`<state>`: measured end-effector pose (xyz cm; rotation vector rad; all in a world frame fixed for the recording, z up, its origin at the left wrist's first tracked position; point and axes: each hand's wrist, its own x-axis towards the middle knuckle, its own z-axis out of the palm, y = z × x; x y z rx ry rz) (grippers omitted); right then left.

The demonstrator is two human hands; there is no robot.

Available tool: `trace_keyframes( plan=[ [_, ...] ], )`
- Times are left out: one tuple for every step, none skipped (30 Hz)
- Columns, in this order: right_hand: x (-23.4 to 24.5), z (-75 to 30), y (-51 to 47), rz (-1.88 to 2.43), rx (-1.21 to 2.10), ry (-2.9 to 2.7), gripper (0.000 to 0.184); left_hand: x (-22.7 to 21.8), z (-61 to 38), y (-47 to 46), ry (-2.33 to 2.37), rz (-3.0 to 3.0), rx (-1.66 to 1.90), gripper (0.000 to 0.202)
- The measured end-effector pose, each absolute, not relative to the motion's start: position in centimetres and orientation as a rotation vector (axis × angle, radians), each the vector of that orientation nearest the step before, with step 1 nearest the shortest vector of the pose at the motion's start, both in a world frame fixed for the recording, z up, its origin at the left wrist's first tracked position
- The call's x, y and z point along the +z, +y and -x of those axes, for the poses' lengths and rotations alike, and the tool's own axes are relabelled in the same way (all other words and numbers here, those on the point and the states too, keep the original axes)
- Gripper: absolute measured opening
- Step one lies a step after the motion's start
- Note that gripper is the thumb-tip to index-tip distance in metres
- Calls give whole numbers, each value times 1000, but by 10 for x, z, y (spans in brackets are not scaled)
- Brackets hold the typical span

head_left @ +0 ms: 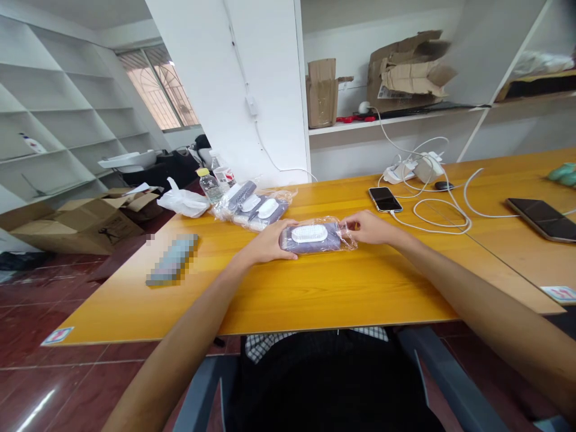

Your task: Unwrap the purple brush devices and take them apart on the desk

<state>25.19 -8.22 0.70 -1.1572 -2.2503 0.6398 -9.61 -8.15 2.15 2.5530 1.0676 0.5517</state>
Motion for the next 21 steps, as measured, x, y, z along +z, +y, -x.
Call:
trace_keyframes(
  plan=[
    [7, -250, -83, 1136, 705, -2228, 29, 22, 95, -82, 1075, -2542, 596, 87],
    [6, -249, -84, 1106, 766, -2188, 28, 22, 95, -82, 1087, -2531, 650, 85],
    [6, -246, -84, 1075, 820, -2128, 28, 22, 95, -82, 1101, -2521, 710, 84],
    [5, -243, -84, 1051, 871, -2051, 30, 23, 95, -82, 1113, -2513, 773, 84],
    [4, -240, -84, 1035, 920, -1967, 33, 23, 95, -82, 1117, -2507, 835, 83],
    [4, -237, -84, 1026, 966, -1884, 37, 24, 95, -83, 1112, -2501, 891, 83],
    [3, -235, -84, 1021, 1006, -1814, 41, 24, 95, -83, 1100, -2491, 940, 82],
    [3, -232, -84, 1017, 1042, -1763, 43, 23, 94, -83, 1084, -2474, 981, 82],
    [2, -230, -84, 1013, 1075, -1732, 43, 23, 94, -83, 1063, -2448, 1012, 82],
    [2, -229, -84, 1011, 1107, -1715, 42, 22, 93, -83, 1039, -2416, 1033, 82],
    [2, -228, -85, 1013, 1142, -1703, 39, 21, 92, -83, 1012, -2380, 1045, 83],
    [2, -228, -85, 1020, 1179, -1692, 37, 20, 91, -83, 984, -2351, 1049, 84],
    [3, -229, -86, 1031, 1213, -1676, 35, 20, 90, -83, 961, -2335, 1047, 85],
    [3, -230, -85, 1040, 1236, -1654, 35, 20, 89, -83, 946, -2336, 1041, 86],
    [4, -231, -84, 1042, 1247, -1628, 35, 20, 89, -83, 943, -2348, 1033, 86],
    [5, -234, -83, 1034, 1245, -1605, 35, 21, 88, -83, 952, -2362, 1027, 85],
    [6, -236, -81, 1021, 1231, -1585, 36, 22, 86, -83, 968, -2374, 1024, 85],
    [8, -239, -79, 1008, 1211, -1566, 36, 23, 85, -83, 984, -2383, 1019, 84],
    [9, -243, -76, 994, 1193, -1551, 36, 23, 84, -83, 996, -2388, 1017, 83],
    [10, -247, -74, 989, 1179, -1534, 36, 24, 83, -82, 1004, -2391, 1020, 83],
    [11, -251, -72, 982, 1172, -1511, 36, 24, 83, -81, 1017, -2393, 1033, 82]
  ],
)
